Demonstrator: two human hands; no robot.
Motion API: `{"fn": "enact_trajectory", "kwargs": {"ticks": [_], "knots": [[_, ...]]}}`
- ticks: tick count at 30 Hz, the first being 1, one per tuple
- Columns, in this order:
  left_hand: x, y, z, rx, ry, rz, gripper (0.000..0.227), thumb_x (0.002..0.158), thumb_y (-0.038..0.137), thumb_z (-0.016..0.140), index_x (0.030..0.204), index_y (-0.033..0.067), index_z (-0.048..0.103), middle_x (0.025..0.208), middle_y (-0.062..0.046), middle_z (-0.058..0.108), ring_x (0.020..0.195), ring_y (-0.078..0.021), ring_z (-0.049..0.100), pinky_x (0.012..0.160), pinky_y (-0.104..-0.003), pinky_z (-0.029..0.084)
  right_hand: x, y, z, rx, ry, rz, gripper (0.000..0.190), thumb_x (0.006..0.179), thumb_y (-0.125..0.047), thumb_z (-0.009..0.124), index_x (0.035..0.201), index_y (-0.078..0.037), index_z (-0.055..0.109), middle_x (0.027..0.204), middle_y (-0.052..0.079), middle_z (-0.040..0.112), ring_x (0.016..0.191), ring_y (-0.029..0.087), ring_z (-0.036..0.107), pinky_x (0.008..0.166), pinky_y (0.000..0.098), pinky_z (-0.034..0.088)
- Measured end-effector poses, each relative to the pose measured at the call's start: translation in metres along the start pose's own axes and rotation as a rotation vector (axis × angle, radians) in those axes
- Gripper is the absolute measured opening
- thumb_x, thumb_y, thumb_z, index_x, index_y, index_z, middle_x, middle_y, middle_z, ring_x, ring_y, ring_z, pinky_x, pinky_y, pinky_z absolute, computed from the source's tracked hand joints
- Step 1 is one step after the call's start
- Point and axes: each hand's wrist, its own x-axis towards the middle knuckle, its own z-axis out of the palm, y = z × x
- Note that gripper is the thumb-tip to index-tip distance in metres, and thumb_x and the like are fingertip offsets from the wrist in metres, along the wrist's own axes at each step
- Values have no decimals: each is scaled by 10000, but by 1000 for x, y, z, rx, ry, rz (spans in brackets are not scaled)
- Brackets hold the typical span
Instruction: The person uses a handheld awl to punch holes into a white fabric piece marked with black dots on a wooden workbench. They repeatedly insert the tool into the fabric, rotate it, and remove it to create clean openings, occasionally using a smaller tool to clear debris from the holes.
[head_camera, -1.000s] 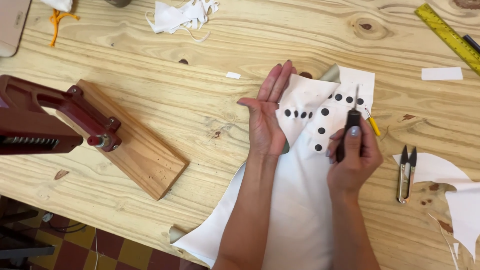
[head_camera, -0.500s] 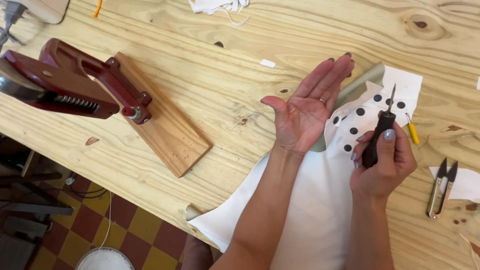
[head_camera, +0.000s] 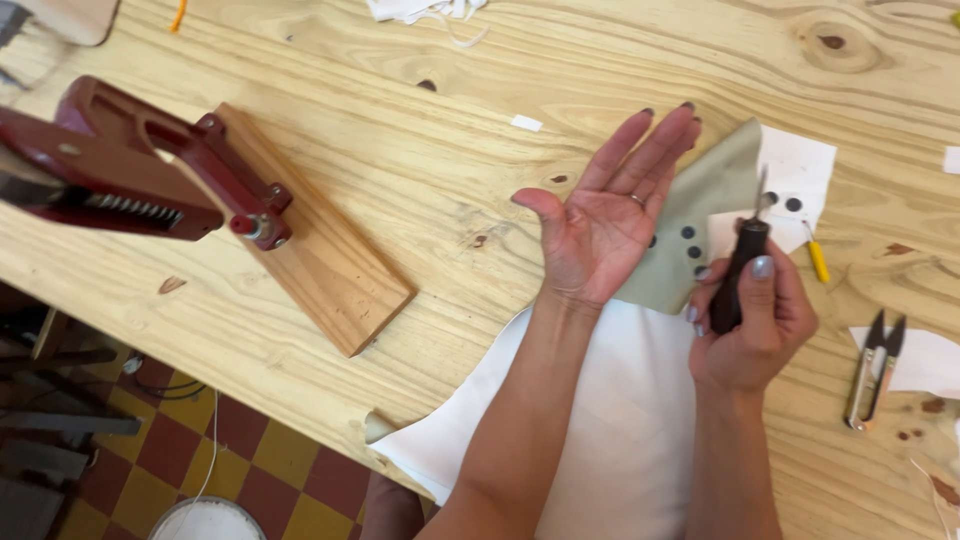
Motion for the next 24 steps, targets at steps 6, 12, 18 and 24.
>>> {"fn": "enact_trajectory", "kwargs": {"ticks": [6, 12, 18, 24], "knots": [[-1, 0, -9, 20, 9, -25, 1116, 855, 836, 430, 1632, 40, 353, 1700, -287, 283, 1682, -430, 155, 1424, -482, 123, 0, 3, -5, 307, -95, 137, 317, 1031, -214, 557, 1172, 57, 640, 1095, 314, 675, 452, 278, 530, 330, 293, 386], [21, 13, 60, -408, 582, -36, 1246, 686, 750, 249, 1625, -64, 166, 1677, -393, 114, 1670, -472, 36, 1327, -505, 39, -1, -2, -8, 415, -276, 218, 430, 1063, -275, 502, 1261, 89, 621, 739, 209, 631, 374, 280, 540, 302, 298, 338], [20, 11, 59, -419, 566, -38, 1234, 683, 750, 269, 1615, -54, 168, 1685, -394, 95, 1661, -478, 24, 1320, -492, 37, -2, -3, -9, 529, -361, 281, 464, 1068, -299, 502, 1271, 104, 609, 684, 200, 601, 360, 281, 518, 323, 302, 366], [20, 10, 59, -412, 562, -38, 1240, 670, 749, 287, 1610, -52, 173, 1680, -404, 90, 1646, -490, 27, 1321, -502, 32, -3, -5, -9, 576, -411, 281, 460, 1084, -284, 483, 1282, 115, 596, 687, 190, 599, 354, 255, 506, 303, 288, 336]]}}
